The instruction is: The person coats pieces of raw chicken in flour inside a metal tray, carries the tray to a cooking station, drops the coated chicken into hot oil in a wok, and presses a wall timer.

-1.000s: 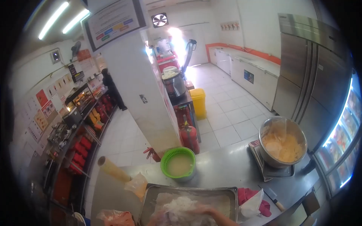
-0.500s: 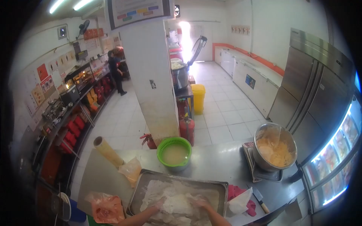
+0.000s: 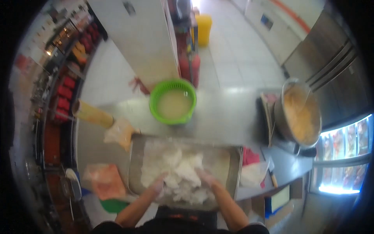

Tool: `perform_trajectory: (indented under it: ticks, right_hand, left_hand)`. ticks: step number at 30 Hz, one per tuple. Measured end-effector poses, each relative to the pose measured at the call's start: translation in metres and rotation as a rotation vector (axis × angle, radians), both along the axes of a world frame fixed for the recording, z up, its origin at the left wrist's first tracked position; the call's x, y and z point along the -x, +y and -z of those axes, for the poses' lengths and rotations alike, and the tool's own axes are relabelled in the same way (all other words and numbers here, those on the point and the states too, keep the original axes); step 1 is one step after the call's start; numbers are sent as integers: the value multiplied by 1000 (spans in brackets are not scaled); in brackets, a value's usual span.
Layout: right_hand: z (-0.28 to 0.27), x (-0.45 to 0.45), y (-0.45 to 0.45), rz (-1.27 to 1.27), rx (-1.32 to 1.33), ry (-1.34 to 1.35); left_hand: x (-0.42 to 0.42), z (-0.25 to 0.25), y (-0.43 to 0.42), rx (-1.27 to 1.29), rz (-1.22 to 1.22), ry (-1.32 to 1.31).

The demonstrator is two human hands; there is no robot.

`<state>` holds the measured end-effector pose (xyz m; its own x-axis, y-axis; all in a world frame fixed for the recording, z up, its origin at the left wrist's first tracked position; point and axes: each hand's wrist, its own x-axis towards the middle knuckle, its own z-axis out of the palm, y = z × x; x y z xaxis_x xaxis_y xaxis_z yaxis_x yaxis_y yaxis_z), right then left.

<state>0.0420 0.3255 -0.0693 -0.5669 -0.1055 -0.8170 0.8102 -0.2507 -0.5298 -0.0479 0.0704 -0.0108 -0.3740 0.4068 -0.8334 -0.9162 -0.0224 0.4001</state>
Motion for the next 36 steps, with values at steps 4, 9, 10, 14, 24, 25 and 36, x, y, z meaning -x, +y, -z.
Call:
perform_trajectory:
  ticks: [4,9,10,14,24,25,36]
  right_hand:
    - [-43,1,29,-166,-261,10]
    - [-45,35,61,87,-491,5]
    - [-40,49,66,84,-530,5]
    - [-77,95,68,-73,-406,29]
    - [-22,143,-9,-736,-96,373]
    - [-57,125,-12,-826,-129,406]
    - [-153,-31,21,-223,-699,7]
  left_hand:
    - [40,-47,2,216,272,269]
    - [68,73,-26,710,258,770]
    - [74,94,-25,749,205,644]
    - [83,226,-41,645,639,976]
    - [72,119,20,100,-27,468]
    - [67,106,14,175,5,455]
    - [-35,-1,-81,888,516,341]
